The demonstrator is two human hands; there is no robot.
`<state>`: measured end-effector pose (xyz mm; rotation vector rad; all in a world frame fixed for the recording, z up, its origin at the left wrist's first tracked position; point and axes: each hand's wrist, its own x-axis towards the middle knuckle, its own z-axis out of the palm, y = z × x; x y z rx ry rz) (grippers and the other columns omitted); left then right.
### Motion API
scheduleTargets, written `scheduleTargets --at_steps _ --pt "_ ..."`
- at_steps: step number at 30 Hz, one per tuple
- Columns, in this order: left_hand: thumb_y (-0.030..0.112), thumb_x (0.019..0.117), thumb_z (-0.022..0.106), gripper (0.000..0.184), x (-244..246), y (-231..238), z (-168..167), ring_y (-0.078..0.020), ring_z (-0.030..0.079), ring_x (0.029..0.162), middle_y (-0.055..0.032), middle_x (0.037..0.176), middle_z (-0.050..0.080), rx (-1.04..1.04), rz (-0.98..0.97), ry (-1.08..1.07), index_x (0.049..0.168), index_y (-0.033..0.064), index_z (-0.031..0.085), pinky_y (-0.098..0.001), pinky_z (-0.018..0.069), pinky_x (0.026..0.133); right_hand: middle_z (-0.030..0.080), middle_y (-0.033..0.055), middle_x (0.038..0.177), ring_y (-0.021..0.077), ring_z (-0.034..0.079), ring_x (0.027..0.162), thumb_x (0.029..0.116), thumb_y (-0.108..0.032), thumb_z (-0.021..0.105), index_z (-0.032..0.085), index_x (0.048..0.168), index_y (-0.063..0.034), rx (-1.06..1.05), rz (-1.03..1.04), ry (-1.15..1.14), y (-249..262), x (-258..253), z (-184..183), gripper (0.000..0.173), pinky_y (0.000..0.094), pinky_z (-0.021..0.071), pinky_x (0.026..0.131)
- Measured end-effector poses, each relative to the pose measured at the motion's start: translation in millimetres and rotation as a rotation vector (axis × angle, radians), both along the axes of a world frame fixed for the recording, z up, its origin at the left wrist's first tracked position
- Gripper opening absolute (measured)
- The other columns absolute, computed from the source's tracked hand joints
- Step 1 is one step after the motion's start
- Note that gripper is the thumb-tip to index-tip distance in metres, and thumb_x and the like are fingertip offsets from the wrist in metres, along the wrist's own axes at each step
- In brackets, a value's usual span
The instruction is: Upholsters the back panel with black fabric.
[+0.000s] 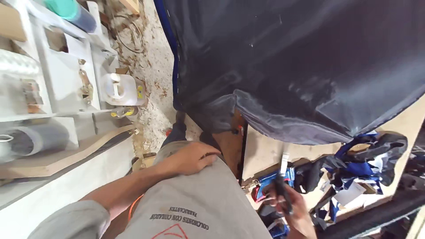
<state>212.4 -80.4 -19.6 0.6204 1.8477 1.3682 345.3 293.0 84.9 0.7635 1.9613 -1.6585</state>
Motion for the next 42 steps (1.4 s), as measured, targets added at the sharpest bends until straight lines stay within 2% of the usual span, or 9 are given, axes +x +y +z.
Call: scheduleTargets --at_steps 4,7,11,19,22,27,32,36,42 --pt "0.024 0.1033 0.059 0.023 -29 9 49 -0.0248 0.071 0.090 -0.0089 0.093 0.075 -0.213 0.454 0.759 0.109 0.0110 0.077 -0.0428 0.0571 0.080 0.072 0.0233 0.104 0.0325 0.071 0.088 0.0969 -0.020 0.065 0.063 0.126 0.0070 1.077 -0.197 -0.117 72 59 -4 0.040 0.0527 0.0582 0.078" --pt "0.031 0.1013 0.063 0.028 -69 25 48 -0.0296 0.066 0.107 -0.0110 0.111 0.073 -0.461 0.561 1.035 0.119 0.0122 0.074 -0.0466 0.0514 0.090 0.067 0.0322 0.120 0.0491 0.064 0.114 0.0960 -0.031 0.063 0.059 0.133 0.0065 1.391 -0.360 -0.407 107 99 -37 0.052 0.0678 0.0474 0.098" --pt "0.035 0.1022 0.060 0.038 -93 34 27 -0.0300 0.063 0.112 -0.0107 0.124 0.068 -0.639 0.491 1.082 0.133 0.0134 0.068 -0.0441 0.0493 0.087 0.056 0.0414 0.131 0.0591 0.054 0.124 0.0948 -0.036 0.064 0.060 0.131 0.0112 1.326 -0.167 -0.540 112 93 -32 0.060 0.0759 0.0414 0.100" --pt "0.024 0.1013 0.063 0.023 -102 33 33 -0.0303 0.068 0.098 -0.0105 0.107 0.073 -0.536 0.551 0.979 0.114 0.0121 0.078 -0.0426 0.0565 0.081 0.067 0.0394 0.105 0.0625 0.061 0.106 0.0956 -0.060 0.058 0.073 0.105 0.0056 1.147 0.101 -0.571 125 19 -46 0.069 0.0843 0.0393 0.085" --pt "0.019 0.0991 0.064 0.019 -104 34 38 -0.0283 0.070 0.094 -0.0094 0.101 0.074 -0.555 0.619 0.966 0.108 0.0121 0.079 -0.0420 0.0577 0.078 0.070 0.0333 0.100 0.0566 0.066 0.096 0.0993 -0.048 0.057 0.072 0.110 0.0039 1.123 0.162 -0.216 111 -10 -23 0.055 0.0810 0.0434 0.082" --pt "0.012 0.0937 0.066 0.014 -107 38 40 -0.0268 0.070 0.087 -0.0093 0.095 0.073 -0.553 0.666 1.068 0.101 0.0109 0.078 -0.0404 0.0574 0.072 0.074 0.0166 0.102 0.0176 0.072 0.086 0.1003 -0.021 0.066 0.071 0.114 0.0026 0.847 0.309 0.703 -3 -129 -2 0.028 0.0336 0.0620 0.073" --pt "0.011 0.0940 0.064 0.014 -107 40 41 -0.0279 0.070 0.084 -0.0100 0.093 0.073 -0.561 0.629 1.167 0.099 0.0095 0.077 -0.0414 0.0545 0.068 0.072 0.0102 0.113 0.0256 0.069 0.107 0.0998 -0.021 0.064 0.075 0.116 -0.0121 0.769 0.764 1.258 -129 -244 -15 0.022 0.0399 0.0588 0.085" --pt "0.012 0.0937 0.065 0.011 -106 38 40 -0.0272 0.069 0.080 -0.0098 0.090 0.073 -0.512 0.648 1.179 0.093 0.0085 0.076 -0.0411 0.0541 0.068 0.072 0.0107 0.105 0.0291 0.070 0.097 0.0999 -0.018 0.060 0.075 0.107 -0.0095 0.786 0.984 1.321 -148 -284 -44 0.019 0.0423 0.0572 0.073" --pt "0.033 0.0869 0.079 0.053 -92 -15 61 -0.0324 0.063 0.117 -0.0133 0.126 0.067 -0.515 0.481 0.760 0.133 0.0101 0.065 -0.0517 0.0531 0.096 0.073 0.0113 0.097 0.0273 0.071 0.088 0.1006 -0.015 0.061 0.077 0.103 -0.0070 0.774 0.920 1.404 -140 -295 -49 0.018 0.0395 0.0575 0.070"
